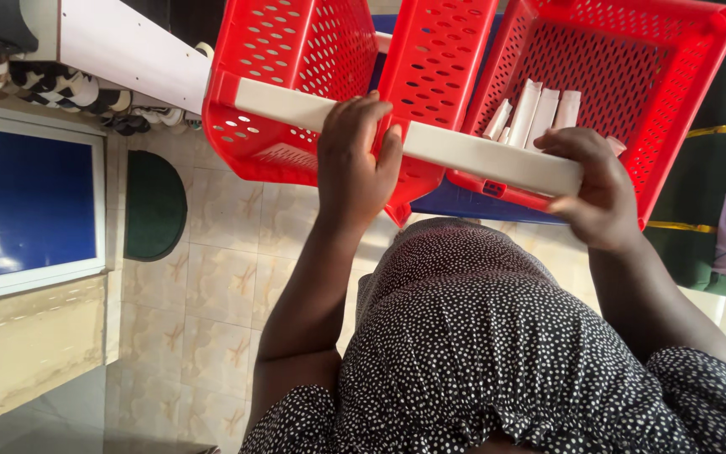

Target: The person assembles red plastic baskets by inserting white plastic rods into the basket frames. They handle the baskets and rods by hand, fitting the rods into slots on the basket sides and stacking the assembled units.

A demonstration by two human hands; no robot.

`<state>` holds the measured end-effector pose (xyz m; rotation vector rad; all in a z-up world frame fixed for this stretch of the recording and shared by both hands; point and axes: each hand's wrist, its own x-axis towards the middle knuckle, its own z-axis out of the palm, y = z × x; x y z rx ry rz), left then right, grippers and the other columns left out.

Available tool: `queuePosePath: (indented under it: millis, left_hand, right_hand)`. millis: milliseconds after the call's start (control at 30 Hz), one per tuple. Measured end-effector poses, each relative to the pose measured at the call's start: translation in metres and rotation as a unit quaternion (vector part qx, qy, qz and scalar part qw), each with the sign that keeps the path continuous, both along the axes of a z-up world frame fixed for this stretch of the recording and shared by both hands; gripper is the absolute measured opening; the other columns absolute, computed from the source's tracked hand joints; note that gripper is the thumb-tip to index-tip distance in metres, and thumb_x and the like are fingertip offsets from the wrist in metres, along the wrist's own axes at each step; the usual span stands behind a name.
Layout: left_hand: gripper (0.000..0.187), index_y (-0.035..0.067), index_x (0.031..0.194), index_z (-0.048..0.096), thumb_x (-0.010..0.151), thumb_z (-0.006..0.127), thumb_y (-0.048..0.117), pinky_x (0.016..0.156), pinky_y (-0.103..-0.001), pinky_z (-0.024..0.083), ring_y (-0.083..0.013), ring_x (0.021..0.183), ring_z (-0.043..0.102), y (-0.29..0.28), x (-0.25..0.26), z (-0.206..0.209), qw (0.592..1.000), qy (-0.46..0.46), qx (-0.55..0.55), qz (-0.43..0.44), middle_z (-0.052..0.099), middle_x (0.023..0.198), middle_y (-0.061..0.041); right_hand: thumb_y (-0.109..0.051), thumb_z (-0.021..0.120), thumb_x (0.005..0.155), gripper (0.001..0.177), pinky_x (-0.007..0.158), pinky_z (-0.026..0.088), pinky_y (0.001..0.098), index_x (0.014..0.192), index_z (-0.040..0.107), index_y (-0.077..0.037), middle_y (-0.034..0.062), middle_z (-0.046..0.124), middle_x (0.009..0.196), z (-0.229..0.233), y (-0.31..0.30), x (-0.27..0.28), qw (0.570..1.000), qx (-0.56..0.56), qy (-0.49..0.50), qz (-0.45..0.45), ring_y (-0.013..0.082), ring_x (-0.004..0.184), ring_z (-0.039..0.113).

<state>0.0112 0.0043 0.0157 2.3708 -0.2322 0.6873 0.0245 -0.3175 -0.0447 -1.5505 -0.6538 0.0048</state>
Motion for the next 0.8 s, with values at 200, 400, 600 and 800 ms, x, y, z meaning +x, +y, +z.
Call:
queuePosePath:
  millis: [200,400,600,800]
  left_hand:
    - [0.075,-0.007,0.145,0.044,0.091,0.079,0.032,0.086,-0.052,0.054,-0.0434,0.098,0.068,0.003,0.038,0.008,0.992,0.094,0.086,-0.008,0.071,0.106,-0.025]
    - [0.087,0.001,0.155,0.027,0.094,0.072,0.043,0.077,-0.051,0.059,-0.0414,0.089,0.072,-0.013,0.115,-0.002,0.956,0.264,0.121,0.045,0.073,0.096,-0.023]
    - [0.089,0.006,0.153,0.032,0.085,0.077,0.041,0.080,-0.046,0.060,-0.0359,0.092,0.075,-0.010,0.124,-0.013,0.960,0.278,0.020,0.037,0.075,0.105,-0.021]
    - [0.095,-0.005,0.147,0.037,0.081,0.087,0.040,0.088,-0.042,0.056,-0.0357,0.106,0.071,-0.001,0.092,0.003,0.976,0.206,0.033,0.065,0.069,0.121,-0.025]
  right_hand:
    - [-0.062,0.060,0.097,0.078,0.105,0.054,0.0466,0.148,0.049,-0.003,0.0190,0.060,0.137,-0.075,0.007,0.030,0.874,0.275,0.399,0.017,0.0294,0.122,0.064]
    - [-0.045,0.056,0.099,0.059,0.100,0.055,0.0457,0.148,0.051,-0.011,0.0077,0.062,0.143,-0.156,0.055,0.034,0.859,0.160,0.470,0.122,0.0238,0.130,0.060]
    - [-0.037,0.064,0.100,0.057,0.098,0.054,0.0464,0.149,0.051,-0.010,0.0078,0.060,0.140,-0.177,0.073,0.049,0.854,0.159,0.473,0.148,0.0215,0.125,0.060]
    - [-0.032,0.064,0.100,0.073,0.103,0.048,0.0363,0.162,0.032,-0.008,0.0104,0.053,0.150,-0.127,0.074,0.051,0.883,0.053,0.436,0.168,0.0217,0.133,0.053]
